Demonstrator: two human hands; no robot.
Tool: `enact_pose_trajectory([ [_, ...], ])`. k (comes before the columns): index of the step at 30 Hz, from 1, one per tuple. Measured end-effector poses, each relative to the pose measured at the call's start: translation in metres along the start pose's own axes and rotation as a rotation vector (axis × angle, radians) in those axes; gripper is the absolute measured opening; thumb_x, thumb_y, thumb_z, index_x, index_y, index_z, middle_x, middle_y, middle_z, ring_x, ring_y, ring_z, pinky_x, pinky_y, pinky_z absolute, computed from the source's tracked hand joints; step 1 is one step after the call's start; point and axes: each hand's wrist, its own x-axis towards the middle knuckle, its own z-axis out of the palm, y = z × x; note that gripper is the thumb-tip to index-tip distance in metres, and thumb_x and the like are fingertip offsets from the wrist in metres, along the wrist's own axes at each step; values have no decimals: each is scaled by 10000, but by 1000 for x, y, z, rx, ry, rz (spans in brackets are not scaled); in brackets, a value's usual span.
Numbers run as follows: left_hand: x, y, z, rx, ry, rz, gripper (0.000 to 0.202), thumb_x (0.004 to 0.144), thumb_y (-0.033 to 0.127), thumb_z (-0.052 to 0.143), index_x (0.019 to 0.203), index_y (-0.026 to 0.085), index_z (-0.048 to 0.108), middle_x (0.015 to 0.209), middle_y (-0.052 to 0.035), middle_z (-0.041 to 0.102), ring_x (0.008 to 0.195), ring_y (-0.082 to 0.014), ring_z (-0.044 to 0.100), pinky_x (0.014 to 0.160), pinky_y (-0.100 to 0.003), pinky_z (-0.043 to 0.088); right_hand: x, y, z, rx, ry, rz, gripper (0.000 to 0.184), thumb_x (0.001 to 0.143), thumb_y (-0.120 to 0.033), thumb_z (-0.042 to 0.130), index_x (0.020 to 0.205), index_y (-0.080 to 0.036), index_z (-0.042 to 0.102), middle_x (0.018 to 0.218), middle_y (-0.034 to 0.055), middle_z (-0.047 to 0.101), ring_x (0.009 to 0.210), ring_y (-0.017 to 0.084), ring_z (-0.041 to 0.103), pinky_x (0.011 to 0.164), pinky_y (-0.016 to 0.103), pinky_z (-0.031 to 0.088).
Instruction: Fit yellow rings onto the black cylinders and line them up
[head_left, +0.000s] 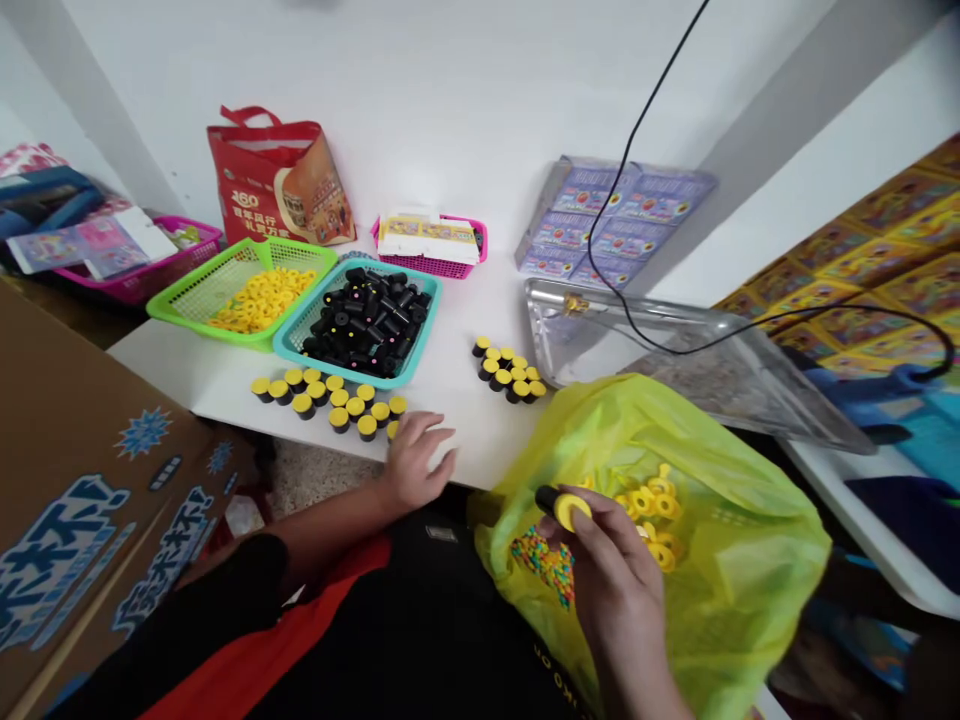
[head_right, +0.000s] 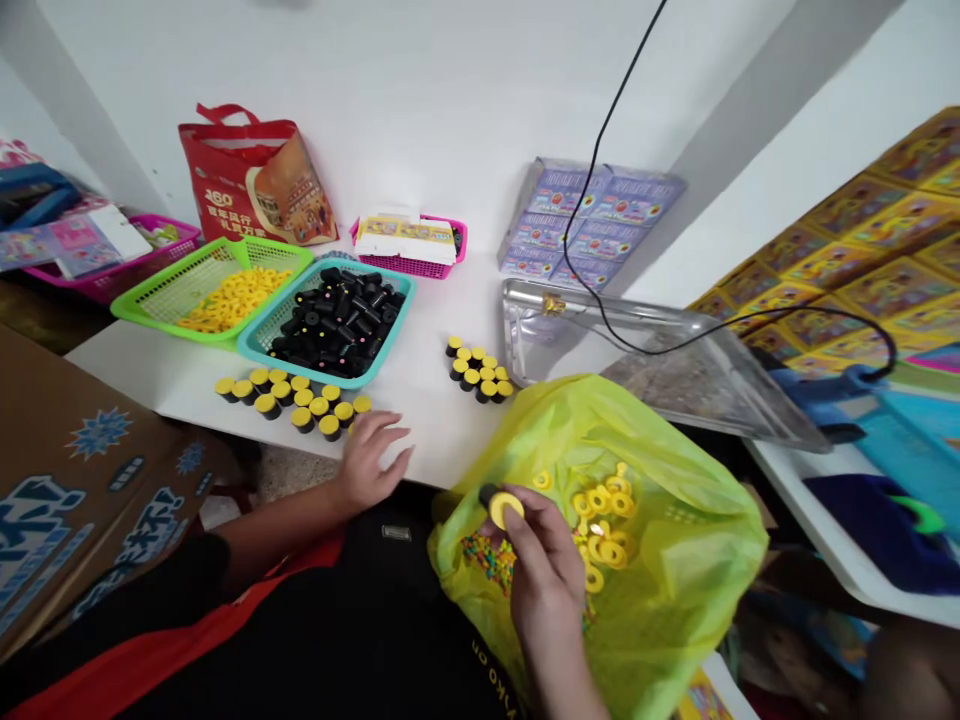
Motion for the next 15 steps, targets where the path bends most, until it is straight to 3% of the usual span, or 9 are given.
enact_pose_trajectory([
  [3,-19,-13,-47,147,132,37,277,849,179,689,1120,204,635,1104,-119,656,1054,-277,642,928,-462,541,10,-8,27,-236,-215,-48,321,808,-476,744,991,-214,717,891,62,729,742,199,670,655,307,530],
  [6,-33,-21,-65,284,210,-61,343,848,198,713,1171,173,600,1119,-137,639,1078,-292,628,929,-476,542,32,-2,65,-434,-452,17,270,845,-433,687,1011,-222,700,901,51,720,790,197,667,688,299,527],
  [11,-55,-28,-54,222,189,-240,461,867,215,710,1290,156,536,1197,-163,619,1118,-304,600,860,-451,577,76,24,124,-497,-623,426,39,818,-184,642,855,-192,636,663,-15,624,560,130,622,476,208,438],
  [15,-60,-34,-43,149,207,-304,559,869,216,714,1374,161,482,1289,-185,564,1162,-300,572,795,-400,599,95,34,148,-504,-641,509,55,832,-113,616,824,-166,626,584,-15,603,501,126,626,460,202,468],
])
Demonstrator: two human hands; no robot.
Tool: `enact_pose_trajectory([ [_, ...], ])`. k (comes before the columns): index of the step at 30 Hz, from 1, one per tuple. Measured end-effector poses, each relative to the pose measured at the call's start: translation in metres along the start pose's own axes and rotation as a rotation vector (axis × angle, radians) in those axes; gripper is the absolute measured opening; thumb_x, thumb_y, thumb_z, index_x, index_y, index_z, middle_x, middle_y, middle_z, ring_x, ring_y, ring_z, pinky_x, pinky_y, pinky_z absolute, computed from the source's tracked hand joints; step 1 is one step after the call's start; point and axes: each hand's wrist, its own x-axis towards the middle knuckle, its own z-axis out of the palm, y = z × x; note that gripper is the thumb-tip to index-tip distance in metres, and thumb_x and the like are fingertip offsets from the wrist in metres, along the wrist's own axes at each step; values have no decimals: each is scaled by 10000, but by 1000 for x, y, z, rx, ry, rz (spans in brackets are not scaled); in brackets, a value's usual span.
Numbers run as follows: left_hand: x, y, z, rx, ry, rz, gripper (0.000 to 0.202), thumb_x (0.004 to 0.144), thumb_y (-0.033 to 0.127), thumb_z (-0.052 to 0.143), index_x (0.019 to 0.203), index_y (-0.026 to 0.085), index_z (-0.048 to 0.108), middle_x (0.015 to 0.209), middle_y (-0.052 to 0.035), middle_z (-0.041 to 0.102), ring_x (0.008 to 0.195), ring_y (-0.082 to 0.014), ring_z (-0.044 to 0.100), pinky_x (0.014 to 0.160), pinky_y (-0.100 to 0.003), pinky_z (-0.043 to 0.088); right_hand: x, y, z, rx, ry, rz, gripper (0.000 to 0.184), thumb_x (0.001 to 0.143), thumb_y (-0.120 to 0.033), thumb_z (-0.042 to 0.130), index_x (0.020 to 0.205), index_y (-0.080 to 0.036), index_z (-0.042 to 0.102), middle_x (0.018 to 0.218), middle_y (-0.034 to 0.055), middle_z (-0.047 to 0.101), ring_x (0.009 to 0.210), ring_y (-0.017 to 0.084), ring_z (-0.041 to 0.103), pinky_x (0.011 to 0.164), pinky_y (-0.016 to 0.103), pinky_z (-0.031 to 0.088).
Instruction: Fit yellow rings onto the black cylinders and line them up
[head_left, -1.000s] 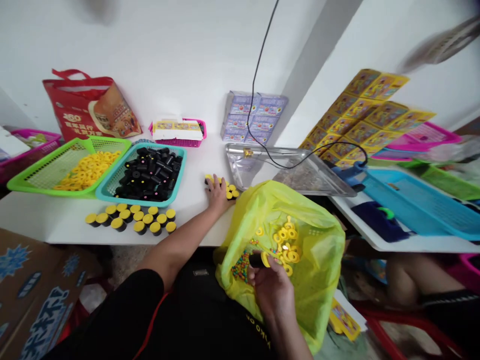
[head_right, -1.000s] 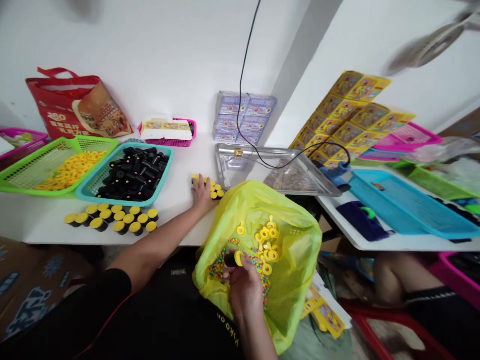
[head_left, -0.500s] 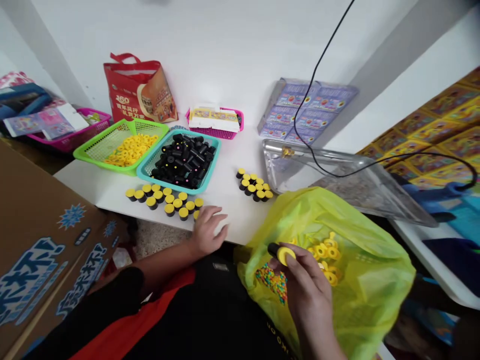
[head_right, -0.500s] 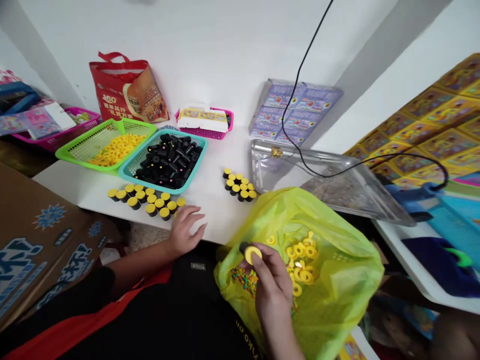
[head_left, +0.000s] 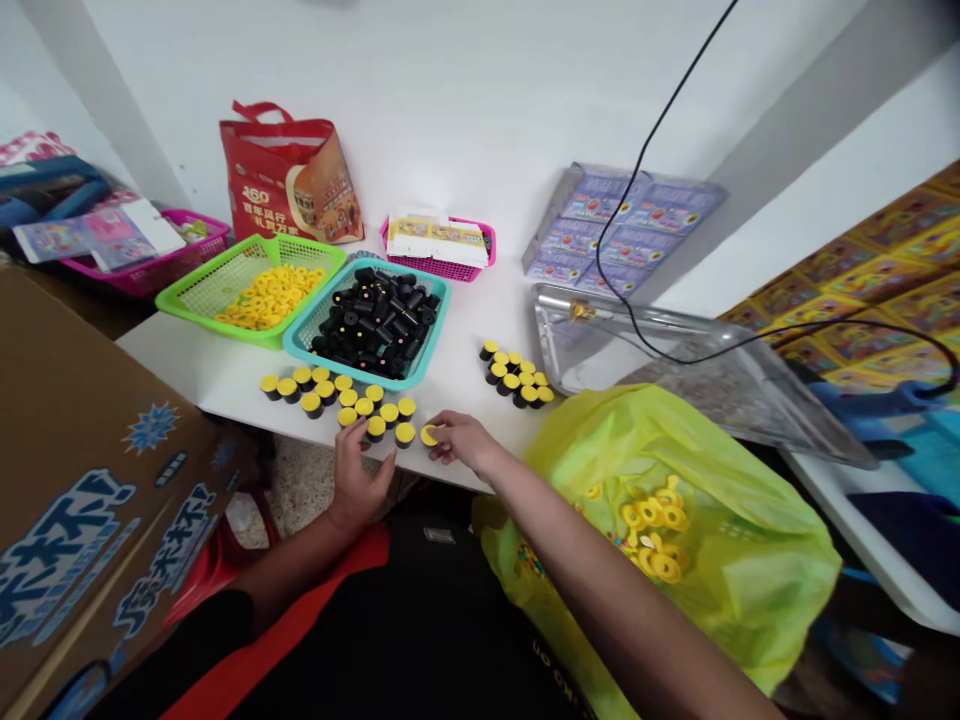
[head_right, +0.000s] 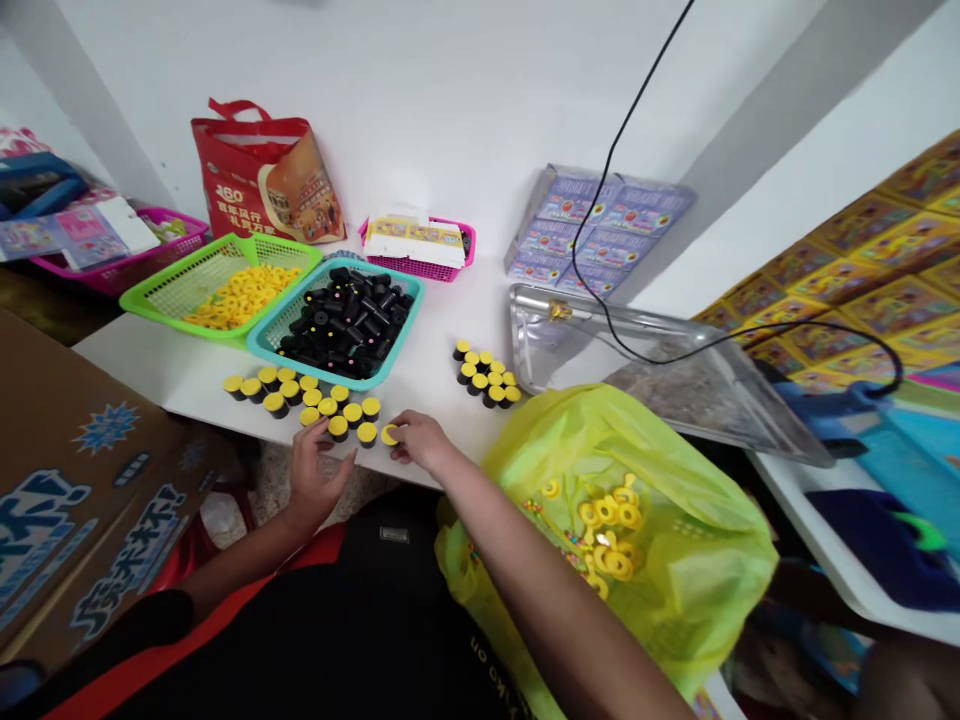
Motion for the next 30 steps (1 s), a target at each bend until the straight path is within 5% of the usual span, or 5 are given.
enact_pose_trajectory([
  [6,0,-6,10,-23,-35,-6,607,854,253,753,1384,177,466,1267,-174,563,1163,-301,567,821,-416,591,23,-3,5,-54,106,10,86,816,-88,670,783,-160,636,580,-9,618,452,109,590,438,197,470],
  [11,1,-11,27,-58,-99,-150,825,753,387,836,1435,190,415,1336,-185,526,1235,-350,541,860,-469,577,27,-1,8,-52,188,-16,178,820,-107,655,989,-165,657,756,19,674,501,112,619,460,215,512],
  [22,29,-7,41,-130,-245,-234,783,668,390,863,1332,172,510,1247,-148,627,1186,-347,600,1015,-531,498,2,-1,-18,-79,231,-87,262,748,-116,620,998,-179,666,770,14,633,593,144,626,474,240,508],
  [30,39,1,61,-153,-356,-188,868,622,439,916,1336,161,507,1280,-177,621,1214,-372,596,1023,-552,502,-32,10,-43,-120,378,-318,275,762,-348,613,970,-188,695,852,44,687,731,195,677,625,310,520],
])
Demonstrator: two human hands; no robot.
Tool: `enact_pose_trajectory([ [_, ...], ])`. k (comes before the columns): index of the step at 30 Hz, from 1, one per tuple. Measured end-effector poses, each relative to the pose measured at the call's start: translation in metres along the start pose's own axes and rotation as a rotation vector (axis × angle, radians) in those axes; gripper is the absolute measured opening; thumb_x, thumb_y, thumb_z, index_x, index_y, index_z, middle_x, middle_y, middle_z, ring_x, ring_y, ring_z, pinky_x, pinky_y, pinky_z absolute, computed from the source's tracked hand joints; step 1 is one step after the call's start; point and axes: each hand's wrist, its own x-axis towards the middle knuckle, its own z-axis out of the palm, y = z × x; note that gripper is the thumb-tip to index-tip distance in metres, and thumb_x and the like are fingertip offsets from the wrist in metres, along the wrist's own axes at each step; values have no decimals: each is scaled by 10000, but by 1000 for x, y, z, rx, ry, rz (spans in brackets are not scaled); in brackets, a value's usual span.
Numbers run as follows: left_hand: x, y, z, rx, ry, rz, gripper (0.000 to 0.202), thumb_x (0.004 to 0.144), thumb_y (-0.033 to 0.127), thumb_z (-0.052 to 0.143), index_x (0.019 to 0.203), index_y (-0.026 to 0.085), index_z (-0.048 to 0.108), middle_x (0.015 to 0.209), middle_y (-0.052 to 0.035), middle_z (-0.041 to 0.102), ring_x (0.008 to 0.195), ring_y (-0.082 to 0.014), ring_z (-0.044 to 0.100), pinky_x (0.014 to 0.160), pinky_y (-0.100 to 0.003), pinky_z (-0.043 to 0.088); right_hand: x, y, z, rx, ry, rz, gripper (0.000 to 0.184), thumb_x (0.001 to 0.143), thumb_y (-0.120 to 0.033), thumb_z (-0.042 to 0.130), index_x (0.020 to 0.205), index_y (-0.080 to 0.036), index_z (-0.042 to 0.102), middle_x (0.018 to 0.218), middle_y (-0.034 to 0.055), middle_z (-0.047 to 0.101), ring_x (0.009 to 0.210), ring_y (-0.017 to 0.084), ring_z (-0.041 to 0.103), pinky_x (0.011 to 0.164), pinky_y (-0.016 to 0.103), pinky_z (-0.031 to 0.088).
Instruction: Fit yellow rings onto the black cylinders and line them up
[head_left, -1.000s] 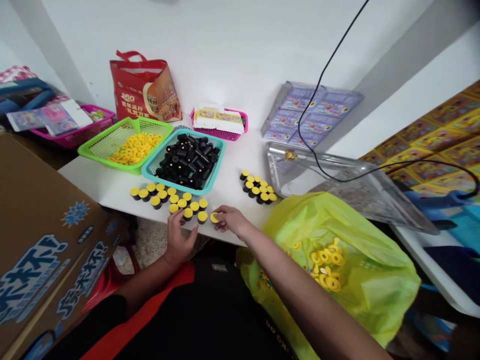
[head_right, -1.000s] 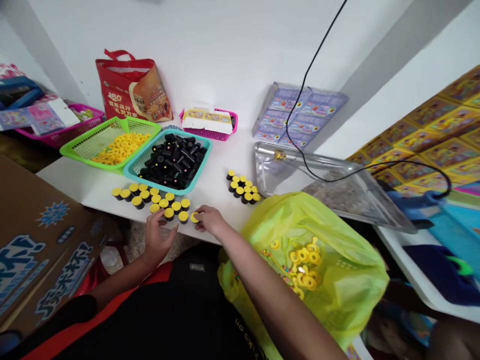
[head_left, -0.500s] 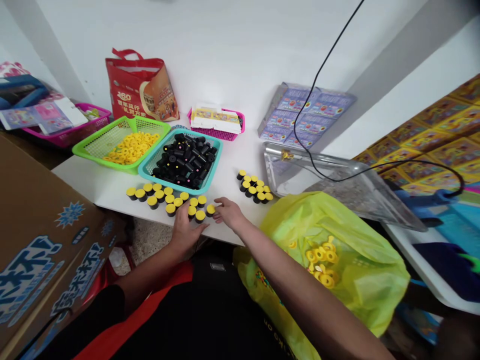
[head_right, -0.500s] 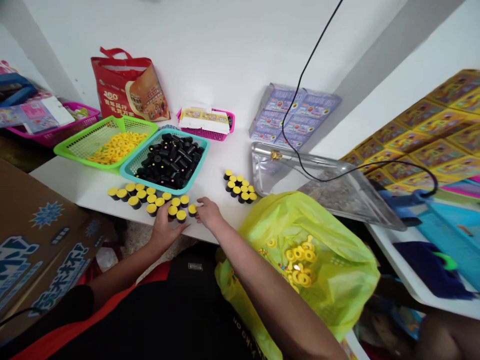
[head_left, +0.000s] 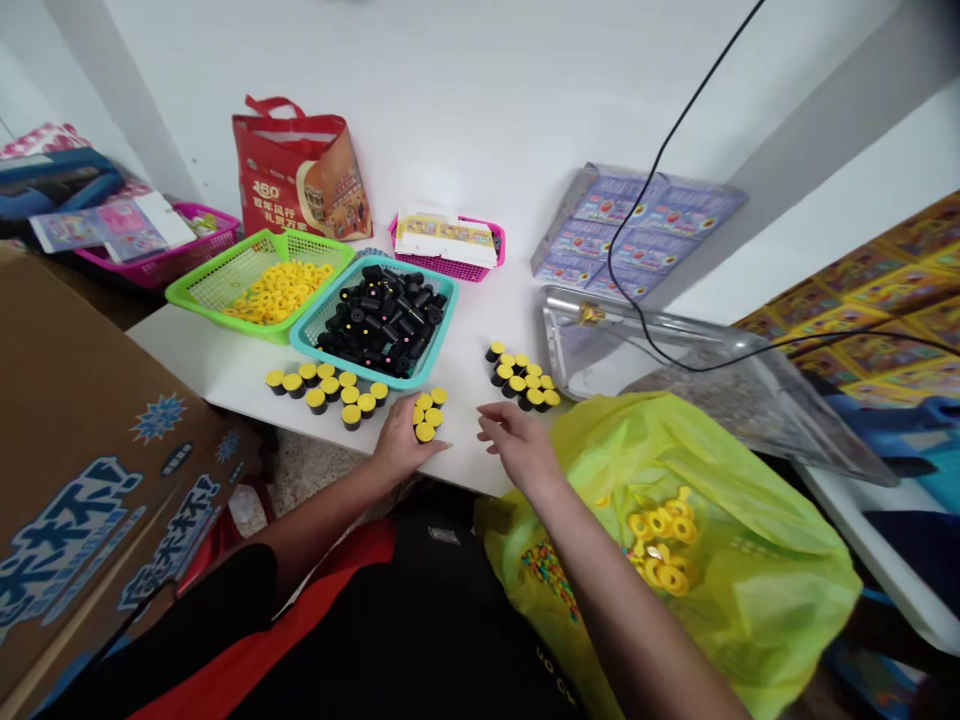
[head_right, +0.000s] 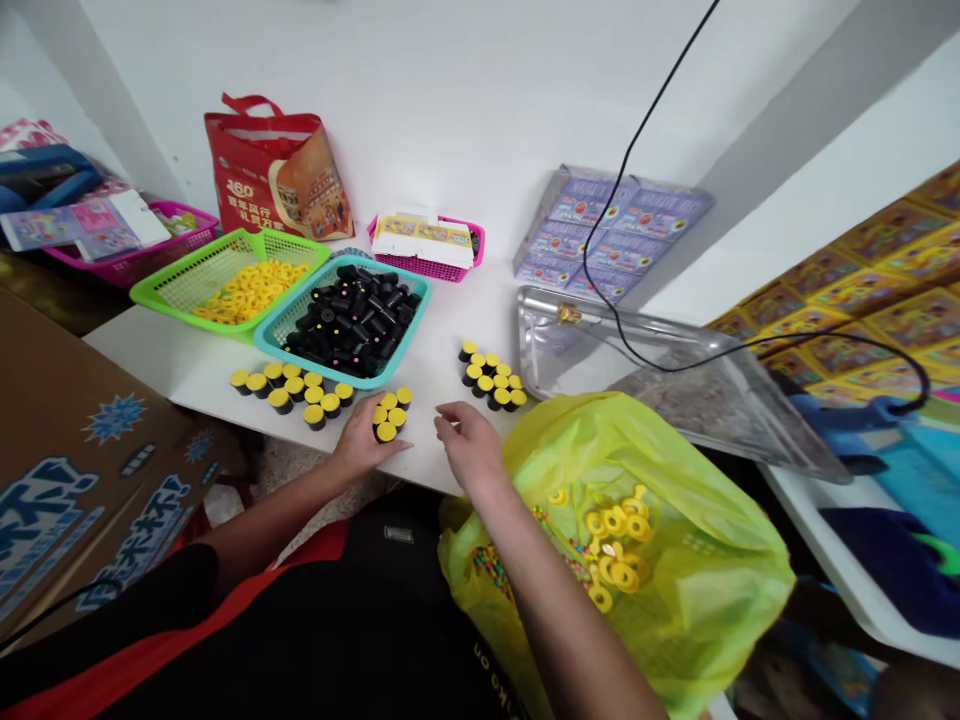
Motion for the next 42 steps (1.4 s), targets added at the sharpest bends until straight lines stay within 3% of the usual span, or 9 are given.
enact_pose_trajectory([
  [3,-13,6,-15,-10,-3,63,802,731,442,853,1382,153,486,1339,-199,586,1221,-351,595,872,-463,588,-15,10,-13,37,70,-91,334,779,-438,626,978,-178,692,855,64,699,750,224,693,665,353,539],
  [6,-34,7,-48,55,138,189,465,876,315,728,1294,187,568,1279,-158,617,1149,-277,626,745,-351,595,-39,22,-25,-23,157,-219,328,836,-484,629,969,-192,698,878,74,709,793,238,697,730,386,556],
  [9,-49,2,-80,246,380,252,270,885,240,704,1136,183,622,1114,-122,661,1063,-259,639,838,-410,574,-62,32,-34,-177,217,-387,234,897,-441,624,943,-225,701,873,61,709,781,223,684,748,376,552],
  [12,-52,-7,-95,252,433,118,304,900,298,685,1162,166,602,1097,-128,655,1025,-259,642,848,-432,572,-76,39,-34,-281,181,-551,162,926,-390,609,931,-250,692,900,63,715,814,232,693,775,375,557],
  [15,-48,-11,-91,82,370,-39,352,935,363,646,1218,163,582,1134,-128,655,1011,-241,657,867,-418,574,-78,42,-27,-308,149,-626,125,942,-350,594,924,-259,678,929,62,719,844,234,705,777,367,561],
  [21,-37,-9,-74,-176,356,-229,403,959,508,579,1147,152,601,1103,-128,692,996,-251,685,897,-425,567,-75,42,-17,-293,167,-604,129,961,-320,563,924,-251,665,913,58,707,842,228,699,778,366,556],
  [31,-25,-10,-63,-241,213,-285,535,1015,546,413,1344,170,604,1404,-143,619,1339,-299,551,1156,-502,419,-75,43,-14,-316,155,-587,139,970,-309,550,916,-240,658,911,61,700,845,224,690,781,362,547],
  [38,-12,-19,-59,-187,252,-246,585,994,617,408,1272,169,660,1284,-148,659,1271,-298,580,1140,-506,430,-75,44,-13,-323,151,-581,133,973,-291,544,924,-240,657,912,59,700,847,224,688,785,363,539],
  [42,-8,-16,-59,-169,207,-216,604,998,636,374,1230,166,674,1191,-137,682,1222,-286,598,1114,-490,450,-75,43,-12,-338,141,-579,150,986,-294,525,917,-244,649,911,59,695,855,222,682,796,364,536],
])
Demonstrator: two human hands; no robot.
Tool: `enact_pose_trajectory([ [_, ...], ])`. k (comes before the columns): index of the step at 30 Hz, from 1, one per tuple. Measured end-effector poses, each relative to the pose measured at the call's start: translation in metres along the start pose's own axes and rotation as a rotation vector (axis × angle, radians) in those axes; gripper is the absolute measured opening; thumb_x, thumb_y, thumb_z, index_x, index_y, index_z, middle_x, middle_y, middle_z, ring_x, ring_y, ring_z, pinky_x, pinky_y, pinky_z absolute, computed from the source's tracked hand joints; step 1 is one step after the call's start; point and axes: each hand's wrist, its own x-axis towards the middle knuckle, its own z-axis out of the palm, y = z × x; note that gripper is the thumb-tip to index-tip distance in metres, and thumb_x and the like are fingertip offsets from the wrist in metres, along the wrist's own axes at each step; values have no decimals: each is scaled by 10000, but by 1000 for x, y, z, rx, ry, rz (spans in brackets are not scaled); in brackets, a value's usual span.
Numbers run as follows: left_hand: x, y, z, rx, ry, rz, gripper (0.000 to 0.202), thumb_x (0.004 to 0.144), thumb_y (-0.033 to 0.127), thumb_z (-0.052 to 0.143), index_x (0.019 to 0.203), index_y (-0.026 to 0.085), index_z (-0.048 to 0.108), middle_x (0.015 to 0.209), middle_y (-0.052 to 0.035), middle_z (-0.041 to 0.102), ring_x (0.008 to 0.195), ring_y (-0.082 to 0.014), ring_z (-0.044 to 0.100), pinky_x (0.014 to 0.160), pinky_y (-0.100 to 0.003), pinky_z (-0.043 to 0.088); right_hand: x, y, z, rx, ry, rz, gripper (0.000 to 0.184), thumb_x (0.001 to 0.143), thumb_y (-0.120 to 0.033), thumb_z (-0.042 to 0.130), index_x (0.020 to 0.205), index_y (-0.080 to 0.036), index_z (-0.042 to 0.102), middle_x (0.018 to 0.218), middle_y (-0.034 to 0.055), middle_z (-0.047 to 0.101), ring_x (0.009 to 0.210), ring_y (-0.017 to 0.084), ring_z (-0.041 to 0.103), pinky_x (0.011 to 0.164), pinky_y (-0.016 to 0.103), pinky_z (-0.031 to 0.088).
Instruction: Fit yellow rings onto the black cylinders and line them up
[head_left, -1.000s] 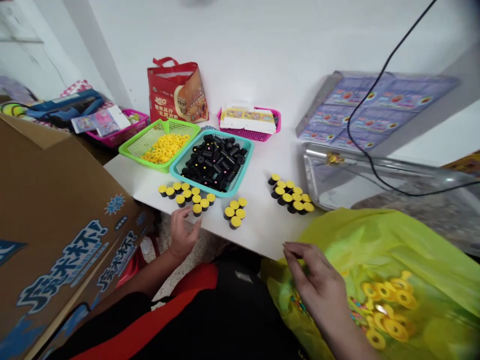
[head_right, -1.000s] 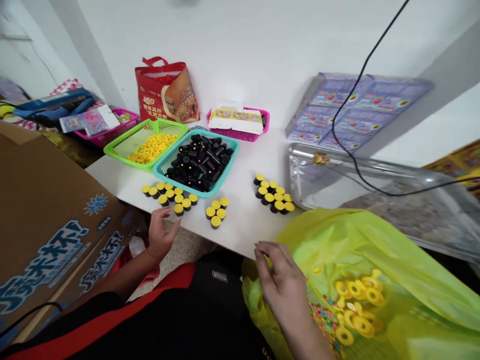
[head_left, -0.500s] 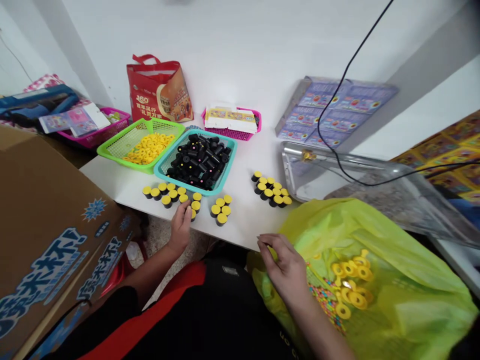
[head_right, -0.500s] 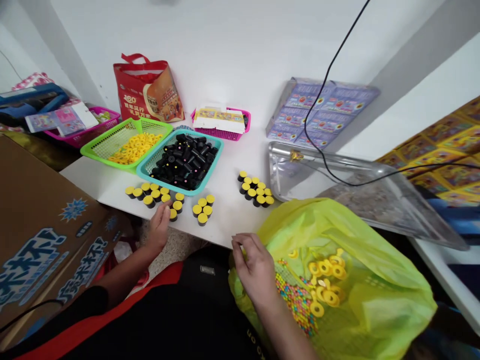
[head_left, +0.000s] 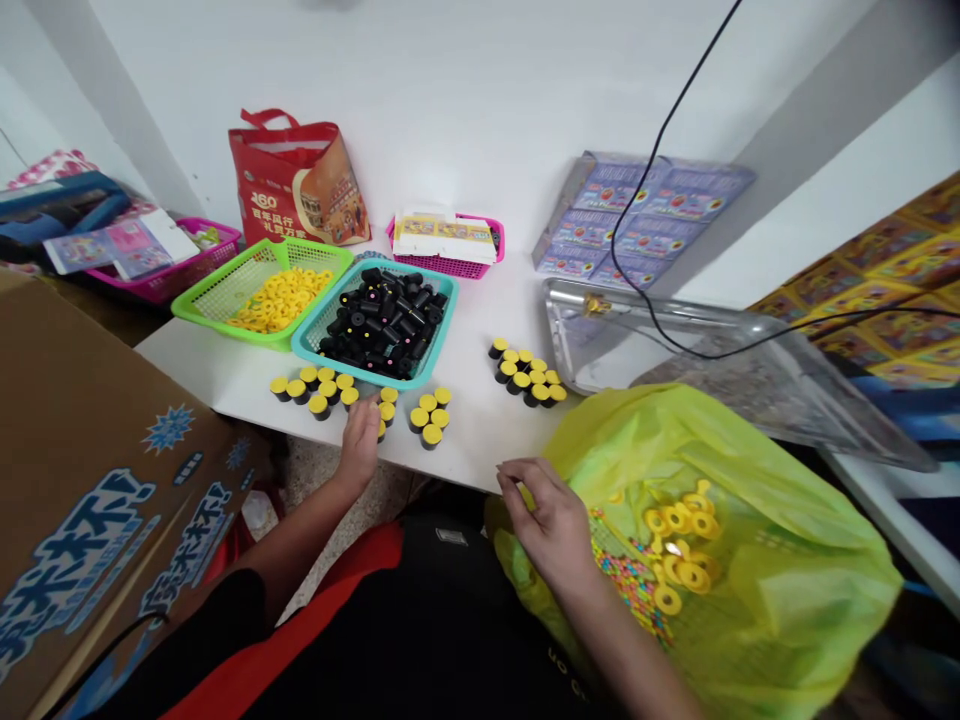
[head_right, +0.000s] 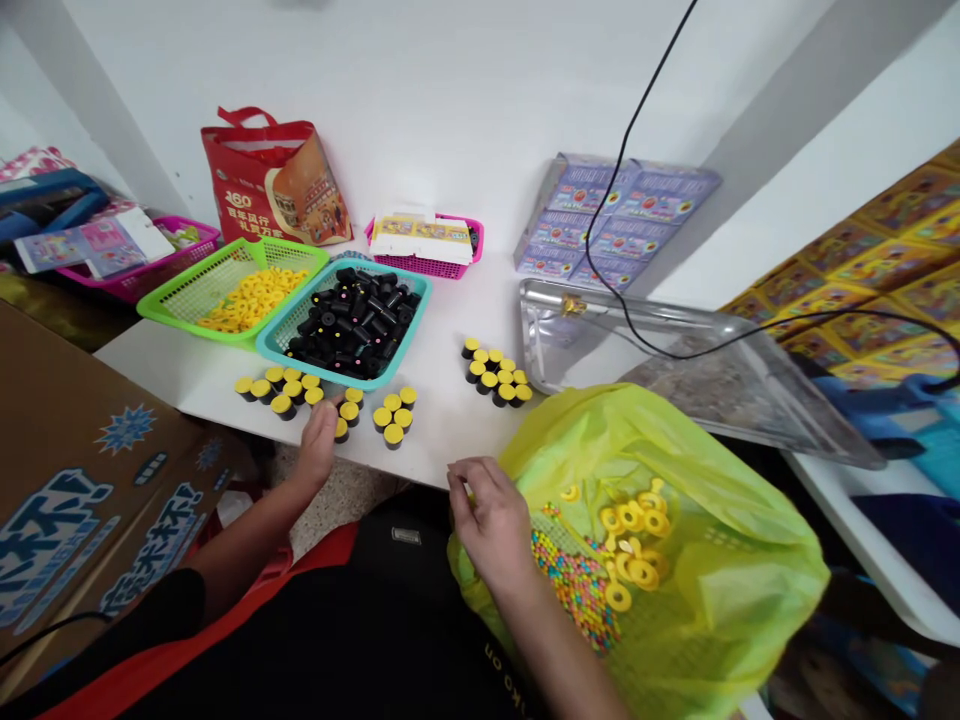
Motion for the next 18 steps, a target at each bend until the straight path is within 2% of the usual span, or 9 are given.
enact_pose_trajectory([
  [4,-1,0,1,-83,-69,-56,593,997,626,389,1271,172,654,1285,-131,673,1254,-292,599,1122,-473,447,2,-2,1,-16,1,-19,144,991,-278,520,914,-243,637,903,58,688,834,213,676,781,357,531],
  [8,1,-3,6,-105,-111,-76,621,992,634,388,1296,155,642,1367,-148,633,1307,-303,562,1162,-501,396,3,-3,1,-33,7,-34,148,995,-264,518,899,-240,628,881,52,682,822,207,675,766,344,529],
  [11,0,2,15,-115,-143,-85,635,983,648,392,1286,150,644,1373,-152,627,1314,-300,553,1172,-501,380,3,-1,1,-46,18,-58,142,994,-268,530,902,-233,631,879,46,686,817,203,681,757,334,531],
  [13,-4,9,19,-113,-140,-86,602,984,631,405,1264,156,647,1332,-150,648,1275,-296,581,1136,-489,421,3,1,2,-50,39,-83,132,991,-277,546,910,-227,638,883,41,690,804,197,686,749,324,534],
  [15,-11,16,17,-76,-88,-57,519,1007,568,406,1225,166,651,1259,-141,676,1194,-278,623,1057,-462,484,2,3,2,-55,56,-103,124,987,-282,557,919,-224,642,886,37,692,797,193,691,741,314,537],
  [18,-20,18,-4,130,97,111,347,1001,463,498,1117,181,665,1081,-108,689,1014,-239,645,880,-390,537,3,5,1,-69,63,-129,126,994,-280,548,922,-226,637,882,33,694,783,187,697,728,303,540],
])
